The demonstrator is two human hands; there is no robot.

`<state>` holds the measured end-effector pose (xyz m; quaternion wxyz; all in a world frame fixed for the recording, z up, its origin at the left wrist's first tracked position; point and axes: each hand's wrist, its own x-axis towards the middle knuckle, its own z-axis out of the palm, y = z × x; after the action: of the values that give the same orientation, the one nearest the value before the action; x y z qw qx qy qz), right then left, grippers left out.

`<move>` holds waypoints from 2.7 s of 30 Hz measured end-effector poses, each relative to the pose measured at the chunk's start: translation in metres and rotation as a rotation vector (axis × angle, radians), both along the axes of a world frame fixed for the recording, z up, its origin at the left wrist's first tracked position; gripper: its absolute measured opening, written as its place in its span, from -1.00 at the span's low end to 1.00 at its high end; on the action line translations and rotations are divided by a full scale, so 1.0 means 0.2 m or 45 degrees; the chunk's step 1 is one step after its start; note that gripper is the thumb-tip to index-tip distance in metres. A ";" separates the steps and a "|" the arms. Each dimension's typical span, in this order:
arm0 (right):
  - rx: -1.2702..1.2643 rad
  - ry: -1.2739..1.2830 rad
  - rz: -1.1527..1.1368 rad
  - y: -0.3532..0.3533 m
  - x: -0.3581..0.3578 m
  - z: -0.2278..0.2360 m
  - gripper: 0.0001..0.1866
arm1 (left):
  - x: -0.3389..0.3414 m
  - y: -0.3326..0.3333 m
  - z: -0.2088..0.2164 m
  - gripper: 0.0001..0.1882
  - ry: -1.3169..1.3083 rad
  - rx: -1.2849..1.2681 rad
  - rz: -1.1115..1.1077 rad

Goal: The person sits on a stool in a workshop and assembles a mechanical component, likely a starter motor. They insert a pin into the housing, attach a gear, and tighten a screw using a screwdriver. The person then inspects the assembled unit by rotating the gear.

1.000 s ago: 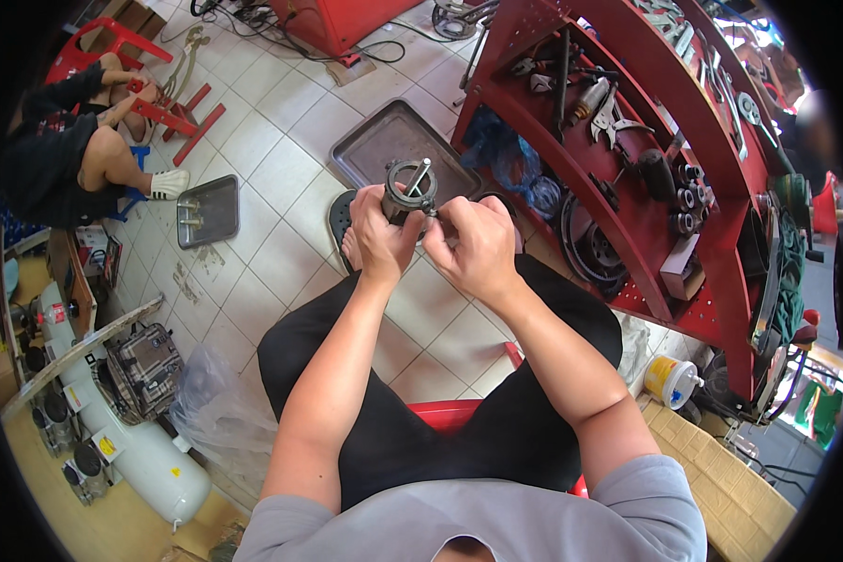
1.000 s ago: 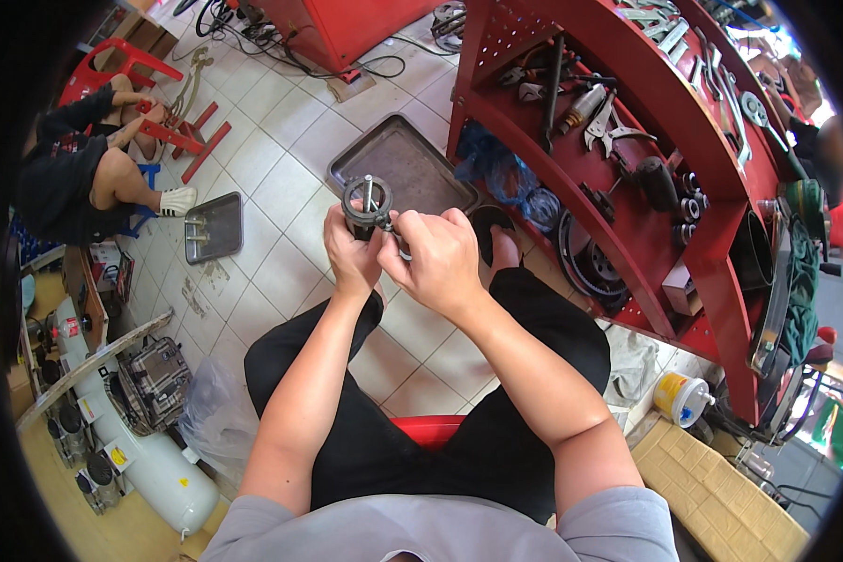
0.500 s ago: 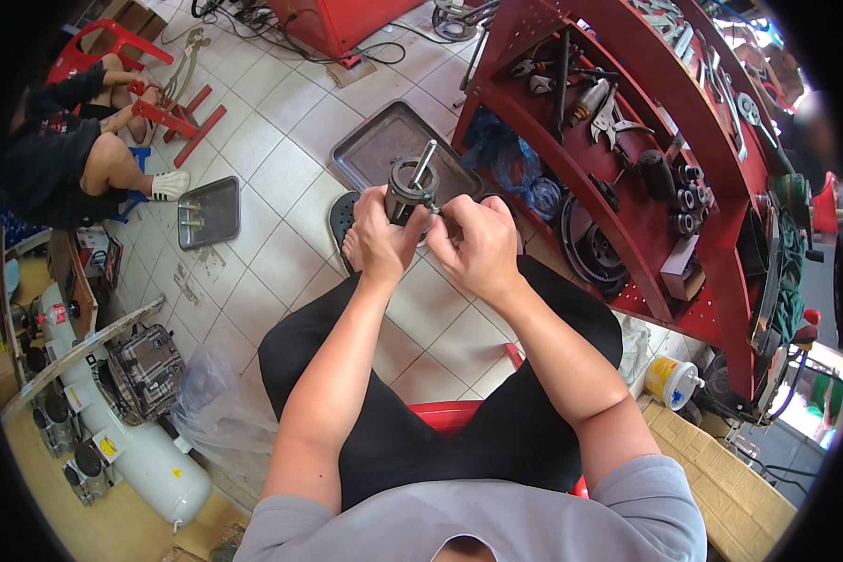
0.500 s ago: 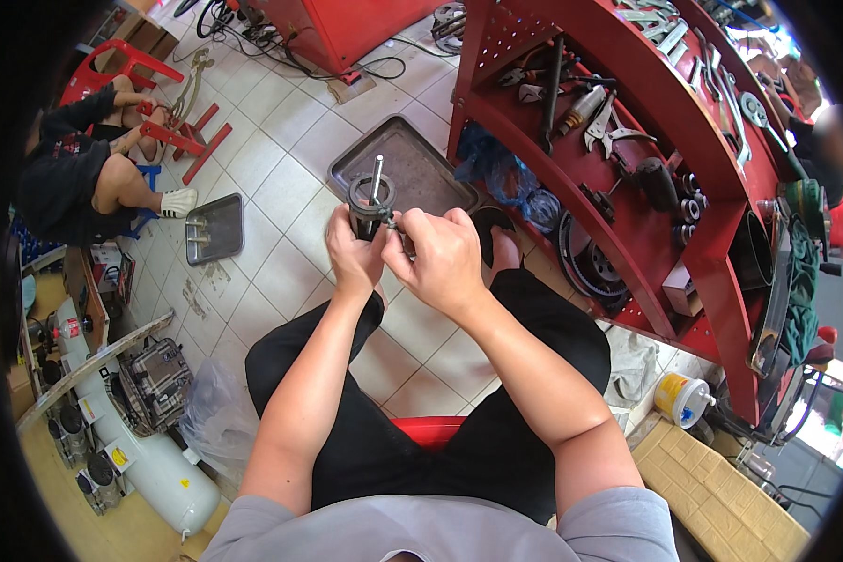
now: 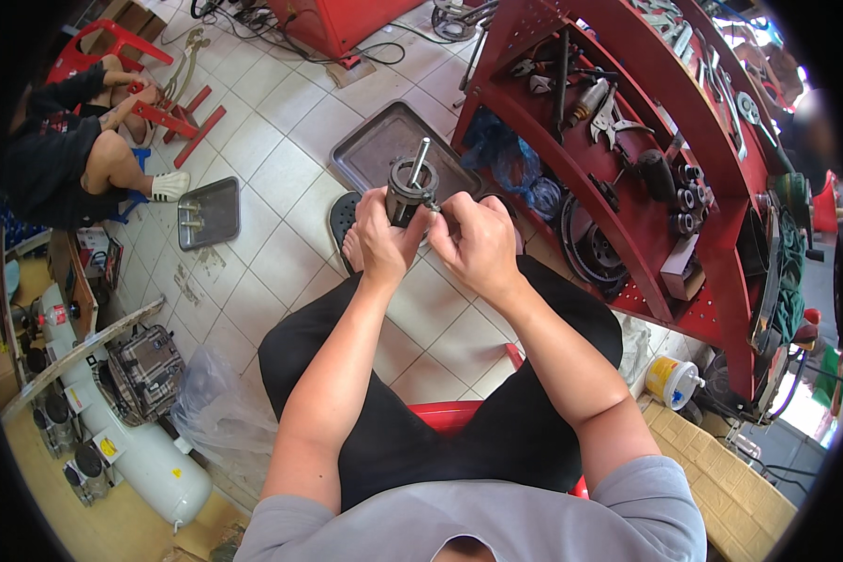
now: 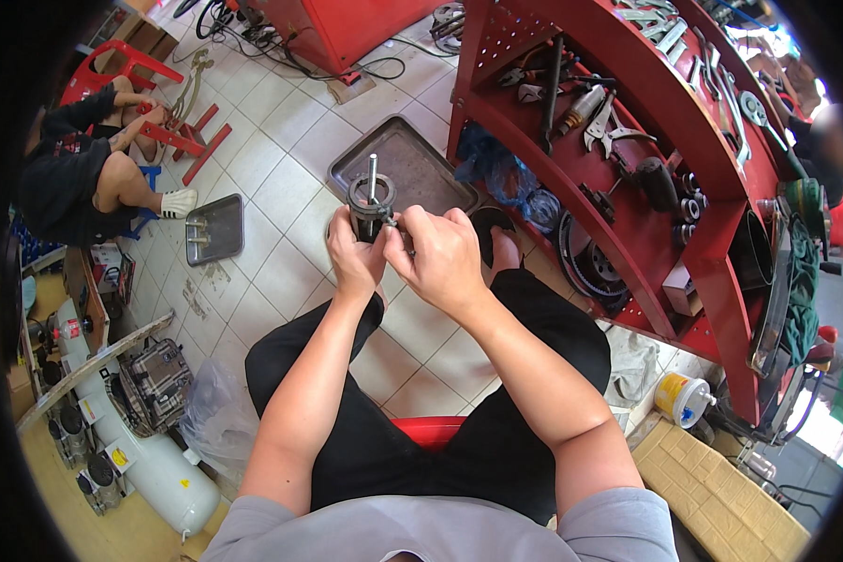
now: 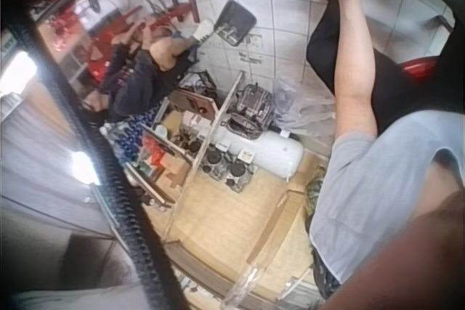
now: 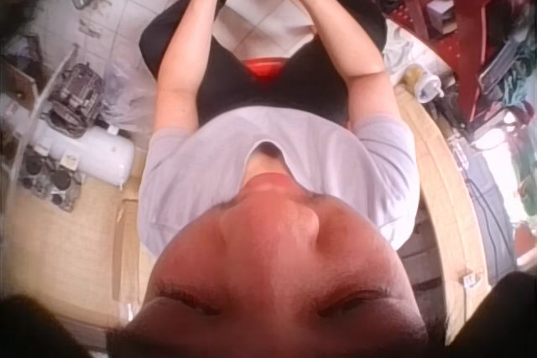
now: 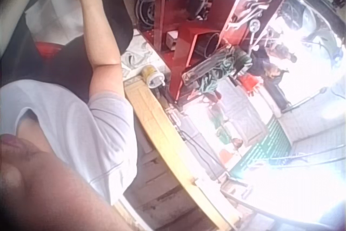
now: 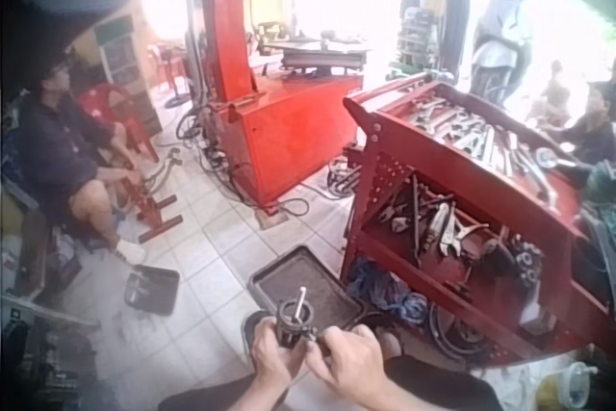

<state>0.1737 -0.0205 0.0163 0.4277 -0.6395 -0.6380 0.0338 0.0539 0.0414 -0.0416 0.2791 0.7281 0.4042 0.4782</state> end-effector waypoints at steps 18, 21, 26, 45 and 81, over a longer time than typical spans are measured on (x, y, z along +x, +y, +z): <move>-0.137 -0.022 -0.064 0.02 0.05 -0.02 -0.83 | 0.03 -0.01 -0.02 -0.67 0.031 -0.174 -0.070; -0.161 -0.019 -0.074 0.02 0.05 -0.03 -0.83 | 0.04 -0.01 -0.02 -0.68 0.032 -0.202 -0.085; -0.157 -0.034 -0.072 0.03 0.06 -0.03 -0.83 | 0.04 0.00 -0.02 -0.68 0.056 -0.230 -0.083; -0.165 -0.053 -0.122 0.03 0.08 -0.07 -0.85 | 0.05 -0.02 0.02 -0.65 0.152 -0.501 -0.077; -0.424 -0.048 -0.104 0.05 0.14 -0.09 -0.73 | 0.04 -0.04 0.17 -0.44 0.626 -0.780 -0.061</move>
<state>0.2014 -0.0111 -0.0013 0.3049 -0.7274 -0.6050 0.1095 0.0613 0.0342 -0.0082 0.3894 0.7130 0.5660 0.1401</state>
